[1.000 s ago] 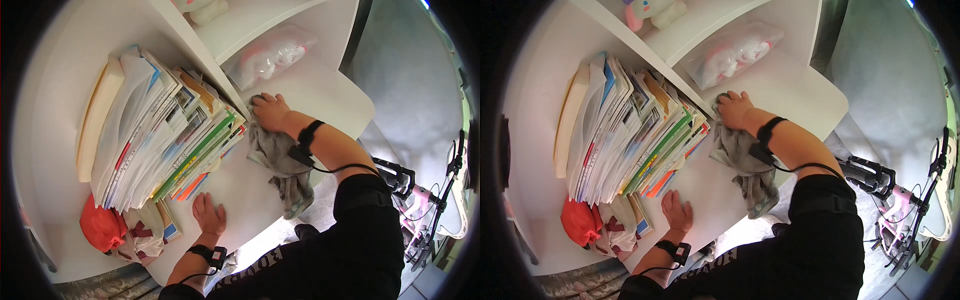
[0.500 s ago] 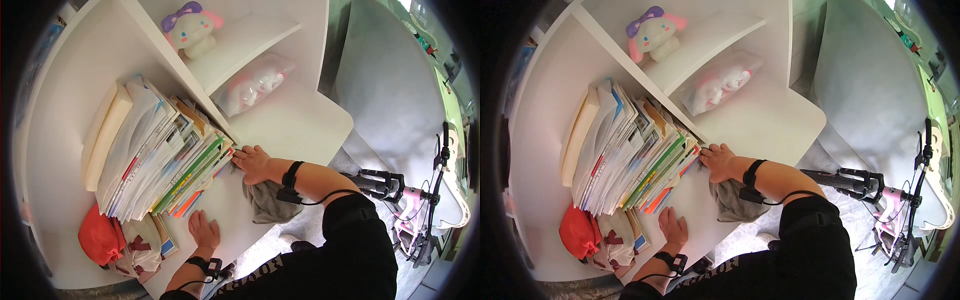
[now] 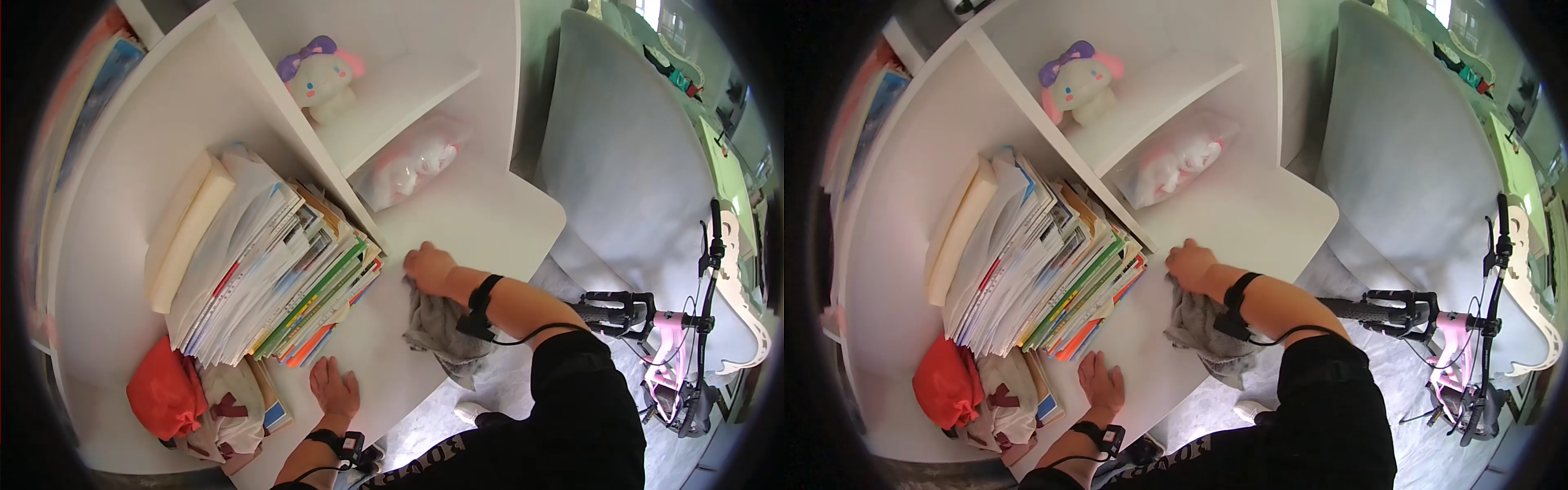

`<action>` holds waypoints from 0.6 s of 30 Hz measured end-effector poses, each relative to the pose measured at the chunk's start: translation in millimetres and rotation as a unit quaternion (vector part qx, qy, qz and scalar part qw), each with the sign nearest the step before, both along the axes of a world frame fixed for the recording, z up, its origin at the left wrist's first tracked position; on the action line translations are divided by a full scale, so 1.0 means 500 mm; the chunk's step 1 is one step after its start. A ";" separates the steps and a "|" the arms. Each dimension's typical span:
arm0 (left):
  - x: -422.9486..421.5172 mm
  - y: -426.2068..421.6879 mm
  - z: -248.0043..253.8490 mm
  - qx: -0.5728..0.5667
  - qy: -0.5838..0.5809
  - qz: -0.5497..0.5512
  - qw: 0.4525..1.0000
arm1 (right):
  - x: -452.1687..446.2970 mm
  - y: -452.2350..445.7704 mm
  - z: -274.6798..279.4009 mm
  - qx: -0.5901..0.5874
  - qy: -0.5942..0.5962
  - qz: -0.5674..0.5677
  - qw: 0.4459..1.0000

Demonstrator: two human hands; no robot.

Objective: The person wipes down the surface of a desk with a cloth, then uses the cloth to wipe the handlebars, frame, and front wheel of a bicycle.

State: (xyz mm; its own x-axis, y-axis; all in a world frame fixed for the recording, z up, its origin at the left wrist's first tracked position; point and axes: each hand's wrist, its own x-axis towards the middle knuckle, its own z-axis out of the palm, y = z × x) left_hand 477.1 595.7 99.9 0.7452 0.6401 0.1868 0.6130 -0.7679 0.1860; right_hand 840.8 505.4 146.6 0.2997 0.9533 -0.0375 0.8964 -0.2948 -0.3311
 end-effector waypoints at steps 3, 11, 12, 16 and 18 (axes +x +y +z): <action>0.001 -0.001 0.010 -0.008 0.000 0.006 1.000 | 0.064 -0.005 0.071 0.085 0.026 -0.097 0.991; 0.006 -0.002 0.017 -0.019 0.024 0.016 0.999 | 0.075 0.124 0.252 0.414 -0.246 -0.030 0.876; 0.005 -0.004 0.017 -0.019 0.021 0.015 0.999 | 0.086 0.133 0.238 0.425 -0.279 -0.038 0.860; 0.005 0.000 0.015 -0.032 0.014 0.010 0.999 | 0.132 0.149 0.211 0.420 -0.327 -0.129 0.837; 0.004 0.000 0.014 -0.033 0.021 0.011 0.999 | 0.172 0.144 0.203 0.396 -0.315 -0.193 0.841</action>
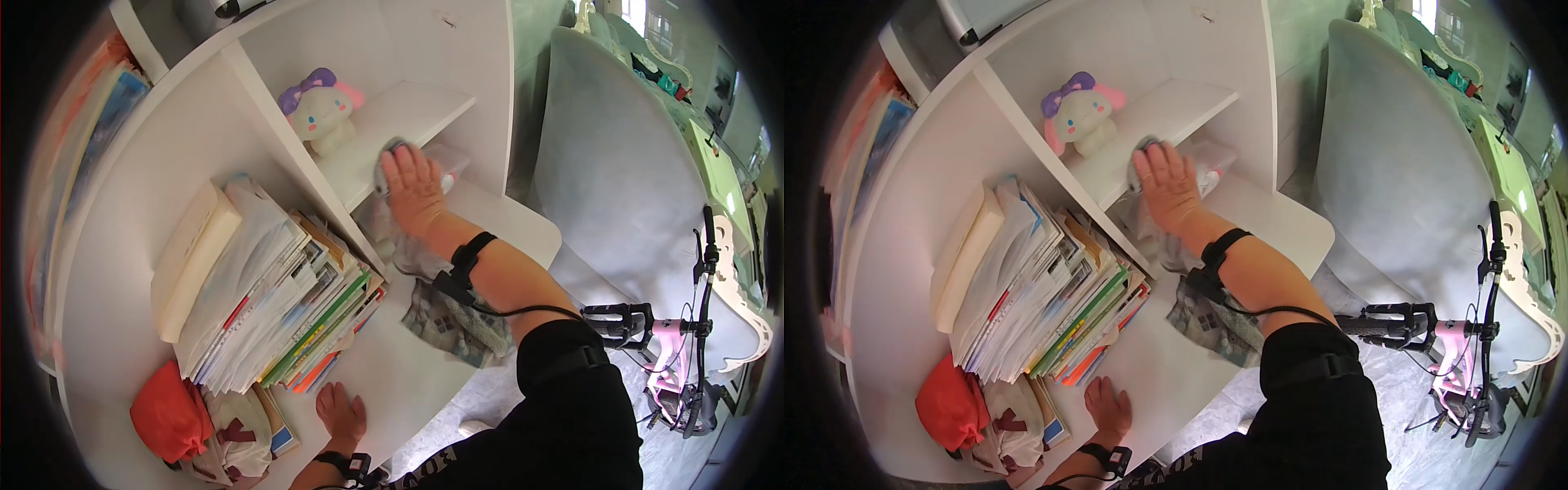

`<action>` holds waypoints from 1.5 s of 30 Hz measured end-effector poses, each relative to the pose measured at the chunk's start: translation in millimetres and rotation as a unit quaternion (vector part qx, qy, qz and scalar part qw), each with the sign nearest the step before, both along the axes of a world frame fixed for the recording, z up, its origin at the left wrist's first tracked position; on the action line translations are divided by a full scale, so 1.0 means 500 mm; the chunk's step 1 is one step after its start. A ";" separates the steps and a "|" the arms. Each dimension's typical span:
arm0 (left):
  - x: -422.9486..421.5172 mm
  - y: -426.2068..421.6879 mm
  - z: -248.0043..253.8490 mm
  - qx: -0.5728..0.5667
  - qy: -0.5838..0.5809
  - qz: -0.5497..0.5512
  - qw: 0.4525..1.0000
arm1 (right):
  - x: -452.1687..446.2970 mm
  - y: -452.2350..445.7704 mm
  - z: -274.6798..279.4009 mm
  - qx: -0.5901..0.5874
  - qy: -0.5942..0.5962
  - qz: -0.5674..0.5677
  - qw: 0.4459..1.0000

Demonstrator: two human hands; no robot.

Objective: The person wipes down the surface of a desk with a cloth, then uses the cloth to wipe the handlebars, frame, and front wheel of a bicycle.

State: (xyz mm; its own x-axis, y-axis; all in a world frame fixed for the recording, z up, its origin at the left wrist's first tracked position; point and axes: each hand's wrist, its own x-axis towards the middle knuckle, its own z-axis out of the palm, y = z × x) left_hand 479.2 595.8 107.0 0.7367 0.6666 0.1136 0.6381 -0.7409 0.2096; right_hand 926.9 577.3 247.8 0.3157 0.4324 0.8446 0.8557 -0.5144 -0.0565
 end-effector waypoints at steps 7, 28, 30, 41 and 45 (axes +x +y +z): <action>-0.002 0.002 -0.005 0.005 0.002 0.001 1.000 | 0.118 -0.053 0.004 0.121 0.191 -0.032 0.974; 0.003 0.001 -0.003 0.000 0.022 0.016 1.000 | -0.102 -0.147 -0.128 -0.467 0.304 -0.043 0.829; 0.006 0.001 -0.001 -0.007 0.024 0.025 0.999 | -0.098 -0.149 -0.141 -0.456 0.302 -0.030 0.836; 0.003 -0.003 -0.008 0.027 -0.044 0.020 0.998 | -0.304 -0.141 -0.141 -0.491 0.287 0.021 0.823; -0.012 0.006 -0.024 0.021 -0.111 0.000 0.994 | -0.476 -0.115 -0.143 -0.505 0.256 0.105 0.817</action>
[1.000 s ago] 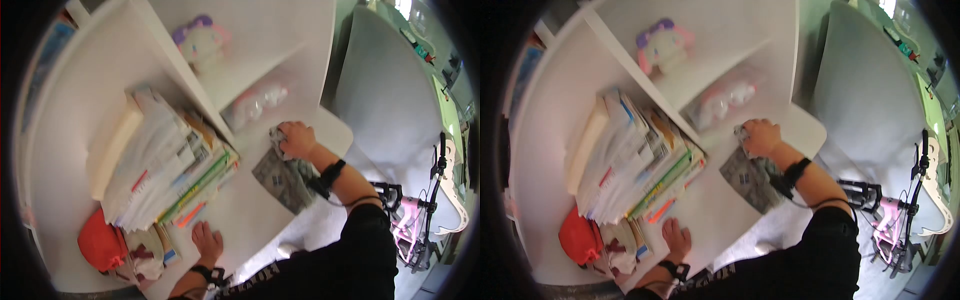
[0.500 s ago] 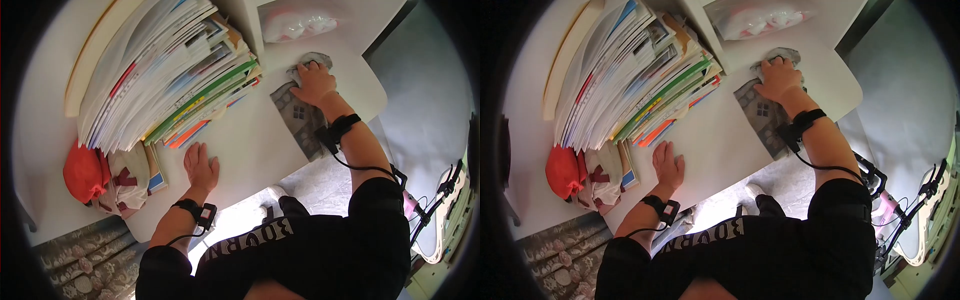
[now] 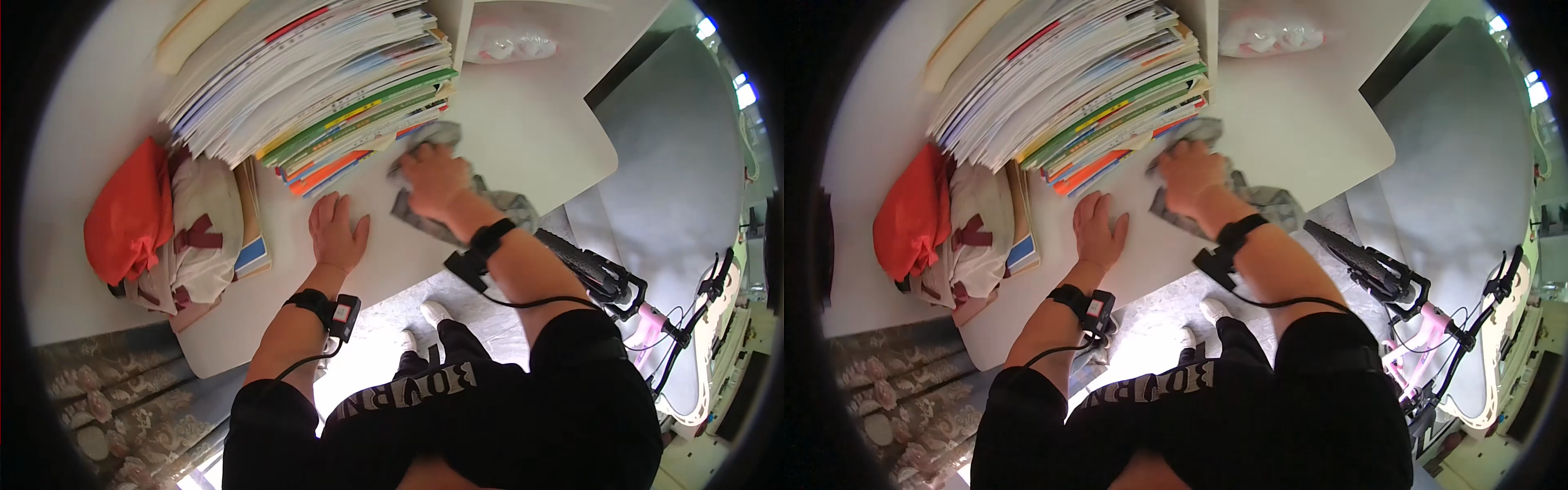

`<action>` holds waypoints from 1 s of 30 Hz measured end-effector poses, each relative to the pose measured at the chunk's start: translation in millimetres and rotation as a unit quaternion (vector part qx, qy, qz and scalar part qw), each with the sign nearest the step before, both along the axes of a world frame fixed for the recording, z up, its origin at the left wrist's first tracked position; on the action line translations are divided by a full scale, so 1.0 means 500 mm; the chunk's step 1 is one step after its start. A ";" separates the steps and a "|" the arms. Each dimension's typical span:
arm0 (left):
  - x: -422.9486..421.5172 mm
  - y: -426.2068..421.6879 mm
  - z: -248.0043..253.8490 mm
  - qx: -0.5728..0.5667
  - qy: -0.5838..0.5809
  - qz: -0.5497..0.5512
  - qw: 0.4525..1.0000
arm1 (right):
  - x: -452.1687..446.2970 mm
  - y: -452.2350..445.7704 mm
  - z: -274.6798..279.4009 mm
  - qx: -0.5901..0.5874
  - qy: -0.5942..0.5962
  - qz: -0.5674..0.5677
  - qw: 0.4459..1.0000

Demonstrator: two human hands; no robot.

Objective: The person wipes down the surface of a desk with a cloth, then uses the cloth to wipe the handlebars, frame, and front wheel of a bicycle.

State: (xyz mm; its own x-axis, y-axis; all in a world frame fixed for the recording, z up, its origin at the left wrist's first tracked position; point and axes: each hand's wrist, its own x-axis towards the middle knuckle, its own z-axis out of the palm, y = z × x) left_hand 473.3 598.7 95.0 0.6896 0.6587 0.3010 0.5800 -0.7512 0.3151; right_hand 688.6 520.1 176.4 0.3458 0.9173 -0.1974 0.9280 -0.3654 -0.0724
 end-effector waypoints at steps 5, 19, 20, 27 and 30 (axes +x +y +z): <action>-0.085 0.008 0.002 -0.033 -0.162 -0.011 0.986 | -0.167 0.066 0.009 0.004 0.025 0.112 0.993; -0.578 -0.067 0.051 0.003 0.083 0.032 0.996 | -0.490 -0.046 -0.056 0.091 0.132 0.391 0.906; -0.570 -0.074 0.050 0.007 0.089 0.022 0.996 | -0.468 -0.059 -0.054 0.102 0.147 0.368 0.912; -0.469 -0.090 0.049 -0.018 0.095 -0.124 0.988 | -0.290 -0.162 -0.039 0.152 0.120 0.206 0.959; -0.400 -0.089 0.051 -0.023 0.116 -0.161 0.980 | -0.226 -0.191 -0.025 0.136 0.094 0.131 0.978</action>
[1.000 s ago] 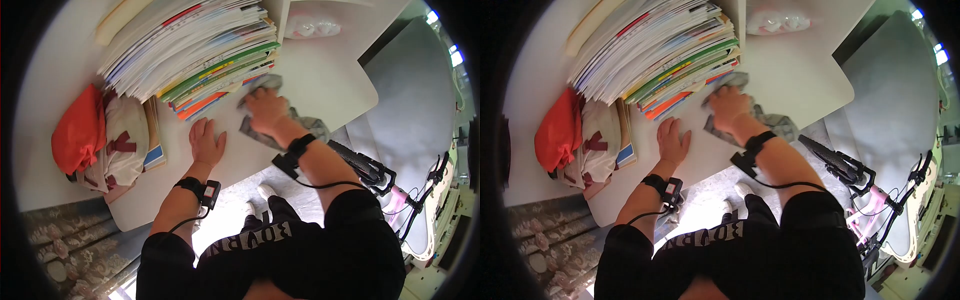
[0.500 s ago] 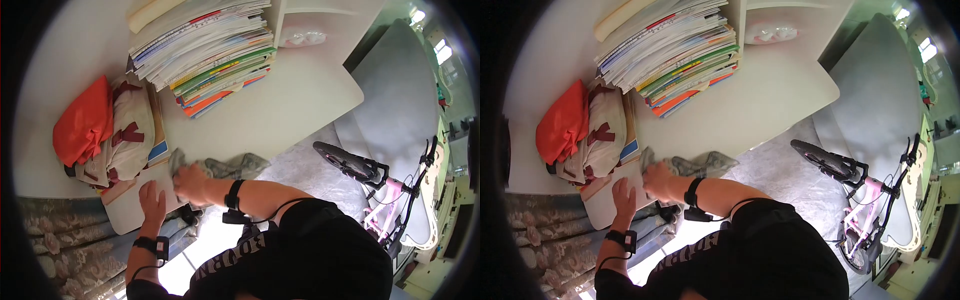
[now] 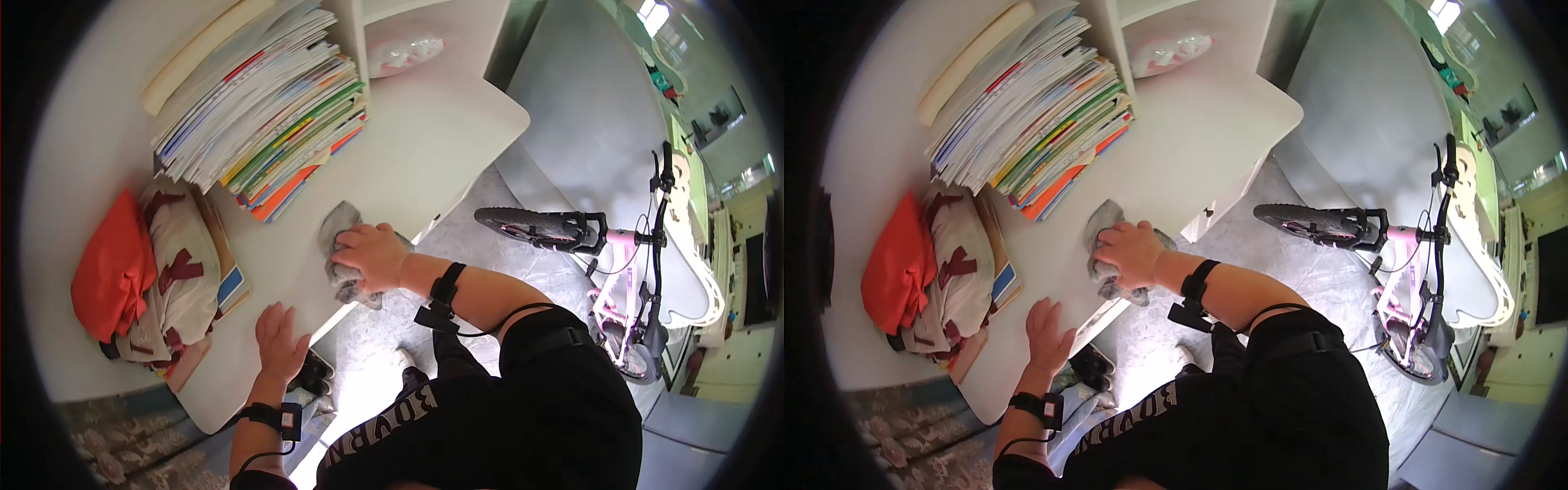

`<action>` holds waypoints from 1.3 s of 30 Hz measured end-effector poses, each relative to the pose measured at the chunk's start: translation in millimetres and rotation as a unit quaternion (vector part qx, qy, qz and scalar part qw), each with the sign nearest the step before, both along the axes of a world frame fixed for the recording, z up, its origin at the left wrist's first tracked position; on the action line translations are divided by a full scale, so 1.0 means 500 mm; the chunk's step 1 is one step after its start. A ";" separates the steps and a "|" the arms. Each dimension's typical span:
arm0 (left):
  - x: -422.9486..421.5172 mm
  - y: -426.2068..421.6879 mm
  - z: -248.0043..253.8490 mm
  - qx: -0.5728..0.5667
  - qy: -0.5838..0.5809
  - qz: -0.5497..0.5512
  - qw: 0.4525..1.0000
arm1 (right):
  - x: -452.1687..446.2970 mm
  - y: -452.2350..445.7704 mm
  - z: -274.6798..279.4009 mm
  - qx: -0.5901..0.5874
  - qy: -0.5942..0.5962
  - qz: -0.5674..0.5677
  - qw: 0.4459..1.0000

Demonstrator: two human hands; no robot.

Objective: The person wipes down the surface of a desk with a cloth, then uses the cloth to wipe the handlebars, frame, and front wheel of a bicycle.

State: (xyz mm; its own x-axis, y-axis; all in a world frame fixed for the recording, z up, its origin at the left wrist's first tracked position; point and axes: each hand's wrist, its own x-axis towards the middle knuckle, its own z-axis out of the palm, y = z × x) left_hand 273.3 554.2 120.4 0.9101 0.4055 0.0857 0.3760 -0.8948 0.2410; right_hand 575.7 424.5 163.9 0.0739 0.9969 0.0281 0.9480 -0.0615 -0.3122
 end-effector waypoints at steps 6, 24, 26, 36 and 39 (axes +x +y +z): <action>0.166 0.006 0.009 -0.013 0.020 -0.074 0.997 | 0.124 -0.025 -0.001 -0.017 0.015 -0.083 0.996; 0.597 0.020 -0.015 0.027 0.070 -0.070 0.995 | 0.535 0.055 0.008 -0.090 0.026 -0.169 0.981; 0.597 0.022 -0.013 0.034 0.085 -0.073 0.993 | 0.583 0.068 0.015 -0.096 0.034 -0.187 0.977; 0.588 0.041 -0.031 0.055 0.076 -0.107 0.990 | 0.827 -0.011 0.017 -0.132 0.009 -0.377 0.917; 0.593 0.037 -0.024 0.051 0.089 -0.105 0.989 | 0.888 -0.097 0.014 -0.093 0.018 -0.472 0.877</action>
